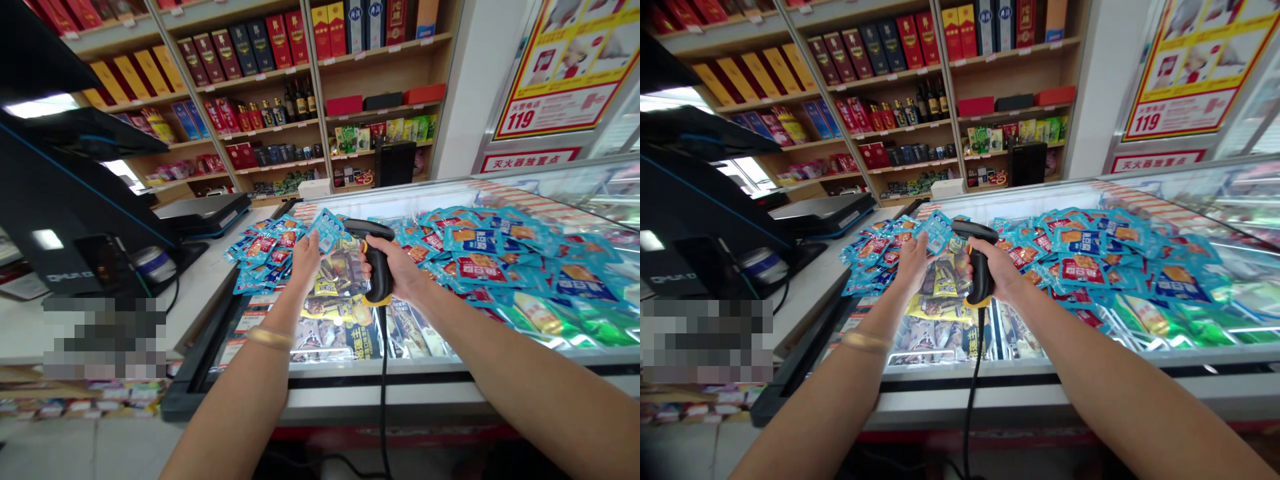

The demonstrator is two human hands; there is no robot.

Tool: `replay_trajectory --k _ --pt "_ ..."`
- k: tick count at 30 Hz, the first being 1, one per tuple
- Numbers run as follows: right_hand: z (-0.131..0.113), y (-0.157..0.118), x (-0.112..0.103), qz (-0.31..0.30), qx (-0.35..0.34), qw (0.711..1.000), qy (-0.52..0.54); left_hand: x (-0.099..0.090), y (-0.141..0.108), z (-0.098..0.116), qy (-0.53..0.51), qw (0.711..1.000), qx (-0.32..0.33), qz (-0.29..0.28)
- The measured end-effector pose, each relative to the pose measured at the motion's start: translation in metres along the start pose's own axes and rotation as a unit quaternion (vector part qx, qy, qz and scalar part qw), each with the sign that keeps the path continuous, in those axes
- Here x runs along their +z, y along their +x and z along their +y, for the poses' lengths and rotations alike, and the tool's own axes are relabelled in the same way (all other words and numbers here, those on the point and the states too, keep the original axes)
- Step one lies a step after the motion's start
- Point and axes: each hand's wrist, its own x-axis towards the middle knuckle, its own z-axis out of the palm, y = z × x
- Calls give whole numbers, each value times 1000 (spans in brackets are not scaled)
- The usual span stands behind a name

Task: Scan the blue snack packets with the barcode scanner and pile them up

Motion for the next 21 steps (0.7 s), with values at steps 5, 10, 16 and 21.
replay_trajectory --k 5,10,16,21 --pt "4 0 -2 -49 46 997 -28 -2 2 -2 -41 999 -3 32" --pt "10 3 -4 -63 61 995 -41 -4 6 -4 -33 997 -1 63" --pt "8 2 -2 -59 64 995 -56 -4 8 -5 -20 997 1 72" --pt "8 0 1 -46 68 995 -48 -5 6 -8 -18 998 10 59"
